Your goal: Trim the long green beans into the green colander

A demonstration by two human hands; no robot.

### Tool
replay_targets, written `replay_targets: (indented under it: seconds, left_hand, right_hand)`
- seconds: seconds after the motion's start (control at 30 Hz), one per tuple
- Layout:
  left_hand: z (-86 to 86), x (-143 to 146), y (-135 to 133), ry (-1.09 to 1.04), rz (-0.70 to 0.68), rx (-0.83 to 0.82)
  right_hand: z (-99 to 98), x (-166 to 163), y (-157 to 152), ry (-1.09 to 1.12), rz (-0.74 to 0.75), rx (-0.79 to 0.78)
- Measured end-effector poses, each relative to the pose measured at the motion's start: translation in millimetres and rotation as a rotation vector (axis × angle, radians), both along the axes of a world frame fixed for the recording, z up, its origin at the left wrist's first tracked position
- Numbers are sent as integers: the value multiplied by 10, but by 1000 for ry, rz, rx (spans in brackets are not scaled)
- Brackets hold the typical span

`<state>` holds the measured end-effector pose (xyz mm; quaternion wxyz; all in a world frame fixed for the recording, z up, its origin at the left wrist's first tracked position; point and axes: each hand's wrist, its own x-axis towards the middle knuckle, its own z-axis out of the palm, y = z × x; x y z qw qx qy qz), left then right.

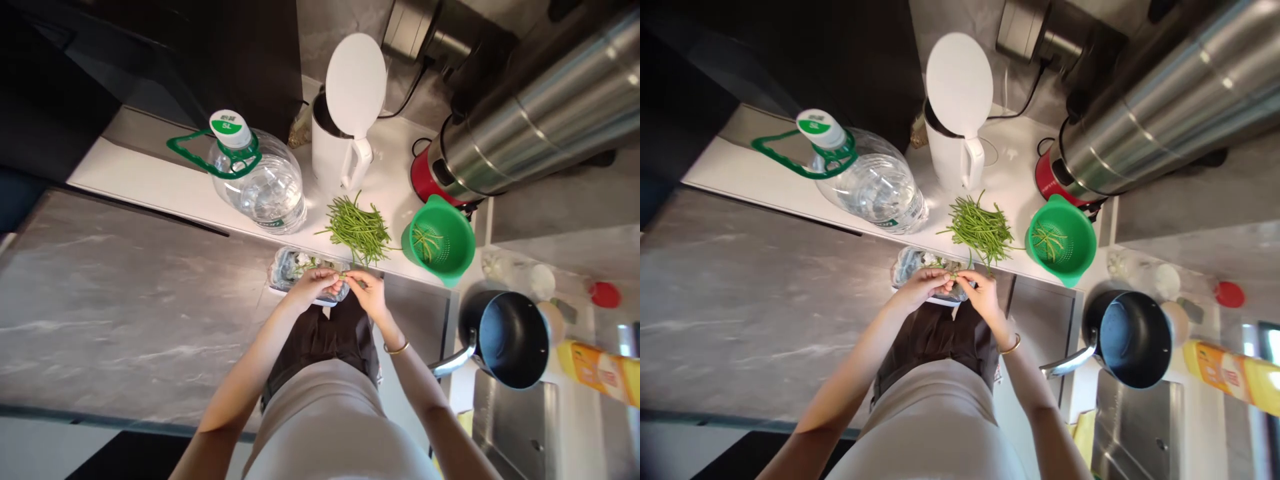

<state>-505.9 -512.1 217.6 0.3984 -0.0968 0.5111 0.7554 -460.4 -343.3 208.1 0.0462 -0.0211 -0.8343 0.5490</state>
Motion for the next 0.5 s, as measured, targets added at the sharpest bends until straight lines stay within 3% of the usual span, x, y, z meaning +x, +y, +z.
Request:
replay_targets:
  seconds: [0.13,0.23,0.37,0.43,0.5]
  left_hand:
    - [-11,23,117,26,7,51]
    - [-78,12,136,137,-3,-37]
    - [-305,-23,45,423,-43,-452]
    - [-431,-36,-17,510,-37,-645]
    - [-511,-34,-59,531,-32,-739]
  right_hand:
    - [-28,-10,-8,-121,-176,-312]
    - [12,-47,33,-141,-275,-556]
    - [80,-90,98,-152,-280,-747]
    - [82,-95,113,-167,-255,-780]
    - [62,-90,108,-181,-238,-768]
